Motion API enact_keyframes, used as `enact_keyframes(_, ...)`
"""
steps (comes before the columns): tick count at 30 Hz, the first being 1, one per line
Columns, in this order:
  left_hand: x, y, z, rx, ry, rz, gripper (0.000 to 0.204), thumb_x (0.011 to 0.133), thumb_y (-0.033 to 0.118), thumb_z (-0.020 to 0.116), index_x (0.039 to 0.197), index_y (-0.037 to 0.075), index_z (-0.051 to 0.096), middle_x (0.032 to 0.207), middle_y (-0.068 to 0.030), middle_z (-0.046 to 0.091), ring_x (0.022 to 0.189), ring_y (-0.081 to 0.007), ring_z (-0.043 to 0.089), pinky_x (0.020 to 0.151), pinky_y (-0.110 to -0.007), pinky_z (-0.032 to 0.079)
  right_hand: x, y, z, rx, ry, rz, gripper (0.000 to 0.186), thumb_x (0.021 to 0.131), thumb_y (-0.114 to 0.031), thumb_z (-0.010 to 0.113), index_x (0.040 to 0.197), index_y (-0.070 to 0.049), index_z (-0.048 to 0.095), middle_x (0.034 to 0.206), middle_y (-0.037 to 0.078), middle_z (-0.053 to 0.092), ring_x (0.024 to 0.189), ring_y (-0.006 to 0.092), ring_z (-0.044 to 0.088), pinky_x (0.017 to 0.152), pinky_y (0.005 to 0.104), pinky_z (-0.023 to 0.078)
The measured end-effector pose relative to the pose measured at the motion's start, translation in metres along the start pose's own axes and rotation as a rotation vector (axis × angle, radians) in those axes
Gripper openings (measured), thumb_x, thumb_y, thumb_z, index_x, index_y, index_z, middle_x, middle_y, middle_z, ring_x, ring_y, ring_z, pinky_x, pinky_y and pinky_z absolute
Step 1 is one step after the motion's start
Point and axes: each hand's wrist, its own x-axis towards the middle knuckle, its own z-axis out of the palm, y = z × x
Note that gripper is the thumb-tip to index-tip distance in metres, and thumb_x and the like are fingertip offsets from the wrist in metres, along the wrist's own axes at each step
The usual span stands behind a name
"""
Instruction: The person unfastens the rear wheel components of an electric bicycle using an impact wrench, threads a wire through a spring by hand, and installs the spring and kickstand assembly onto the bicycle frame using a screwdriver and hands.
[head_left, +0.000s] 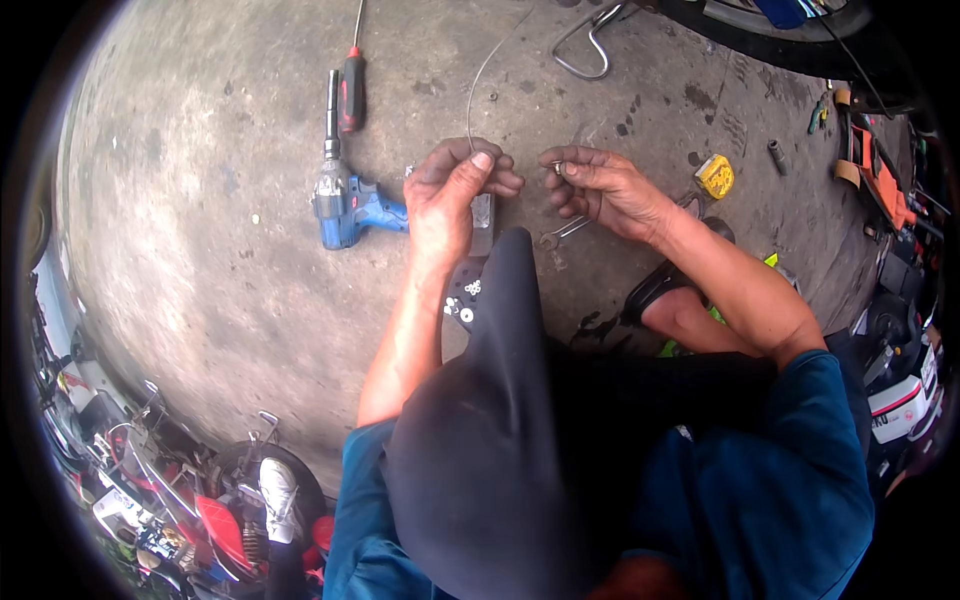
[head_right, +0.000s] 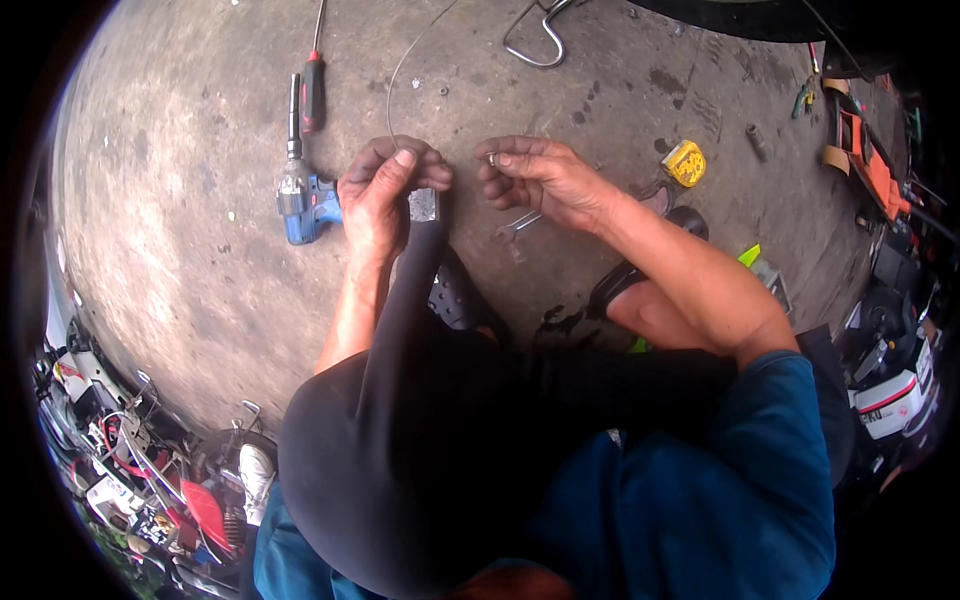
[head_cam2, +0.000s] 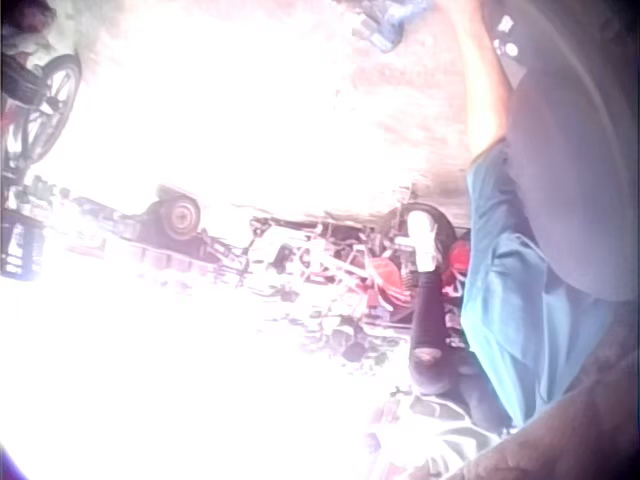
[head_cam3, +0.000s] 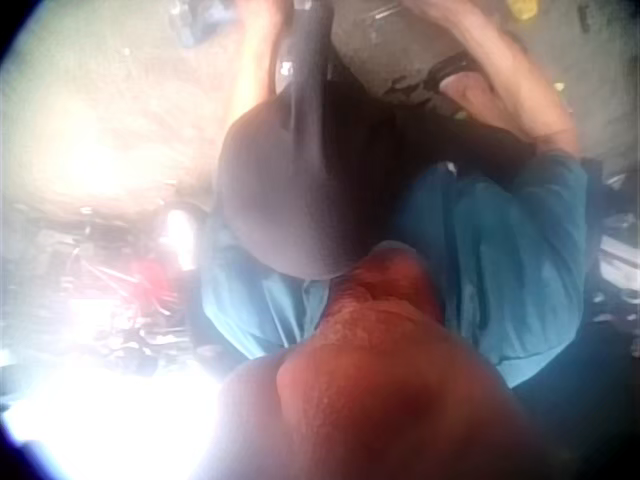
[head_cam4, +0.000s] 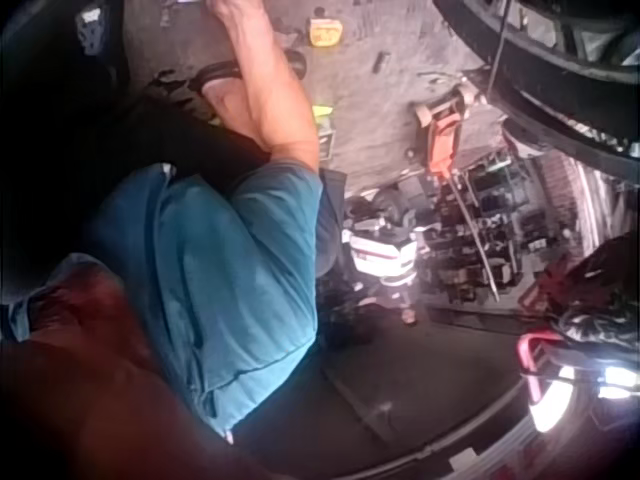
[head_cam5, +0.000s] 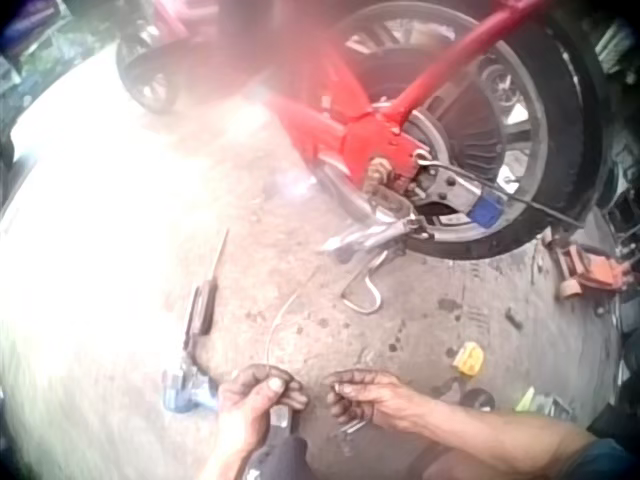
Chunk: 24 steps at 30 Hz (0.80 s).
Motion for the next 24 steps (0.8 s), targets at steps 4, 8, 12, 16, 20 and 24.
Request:
enact_keyframes(4, 0.0010, 0.0013, 0.0003, 0.004, 0.009, -0.003, 0.025, 0.087, 0.013, 0.059, 0.096, -0.010, 0.058, 0.084, -0.0179, 0.064, 0.073, -0.0239, 0.066, 0.066, -0.031, 0.054, -0.0003, -0.0013, 0.0024, 0.042, -0.011, 0.018, 0.035, 0.091, -0.015, 0.057, 0.122, -0.001, 0.051, 0.098, 0.006, 0.062, 0.085, 0.0151, 0.063, 0.076, 0.0284, 0.053)
enact_keyframes(8, 0.0000, 0.0027, 0.0011, -0.006, 0.000, 0.007, 0.025, 0.087, 0.013, 0.059, 0.095, -0.010, 0.058, 0.083, -0.0178, 0.064, 0.073, -0.0239, 0.066, 0.066, -0.031, 0.054, 0.0003, -0.0006, 0.0010, 0.062, -0.022, 0.005, 0.033, 0.091, -0.014, 0.056, 0.121, 0.000, 0.052, 0.099, 0.007, 0.063, 0.086, 0.0161, 0.063, 0.076, 0.0293, 0.052)
enact_keyframes(12, -0.0001, 0.0015, -0.0016, -0.027, -0.009, 0.002, 0.019, 0.087, 0.010, 0.059, 0.093, -0.008, 0.058, 0.087, -0.0193, 0.063, 0.072, -0.0264, 0.065, 0.067, -0.035, 0.054, -0.0007, -0.0012, 0.0025, 0.064, -0.024, -0.010, 0.033, 0.091, -0.014, 0.056, 0.121, 0.000, 0.052, 0.098, 0.007, 0.063, 0.086, 0.0160, 0.063, 0.076, 0.0292, 0.052)
enact_keyframes(16, 0.0001, 0.0015, -0.0003, -0.044, -0.004, -0.009, 0.018, 0.087, 0.010, 0.058, 0.093, -0.008, 0.057, 0.086, -0.0189, 0.063, 0.072, -0.0260, 0.065, 0.068, -0.035, 0.054, -0.0010, -0.0022, 0.0040, 0.029, -0.003, -0.005, 0.034, 0.090, -0.014, 0.058, 0.121, -0.001, 0.052, 0.097, 0.007, 0.063, 0.085, 0.0153, 0.063, 0.076, 0.0283, 0.053)
enact_keyframes(20, 0.0011, -0.0001, -0.0009, -0.006, -0.003, -0.015, 0.023, 0.087, 0.013, 0.060, 0.095, -0.009, 0.059, 0.084, -0.0176, 0.064, 0.072, -0.0228, 0.065, 0.066, -0.031, 0.054, -0.0016, -0.0039, 0.0042, 0.003, 0.004, 0.001, 0.036, 0.089, -0.016, 0.059, 0.121, -0.001, 0.052, 0.097, 0.006, 0.062, 0.084, 0.0149, 0.062, 0.075, 0.0281, 0.053)
enact_keyframes(24, 0.0027, 0.0005, 0.0029, 0.013, -0.050, -0.003, 0.021, 0.087, 0.010, 0.059, 0.095, -0.009, 0.059, 0.085, -0.0174, 0.064, 0.073, -0.0233, 0.065, 0.068, -0.032, 0.054, -0.0037, -0.0076, 0.0061, -0.036, -0.004, 0.014, 0.037, 0.089, -0.017, 0.060, 0.121, -0.001, 0.052, 0.099, 0.007, 0.062, 0.085, 0.0156, 0.063, 0.075, 0.0287, 0.053)
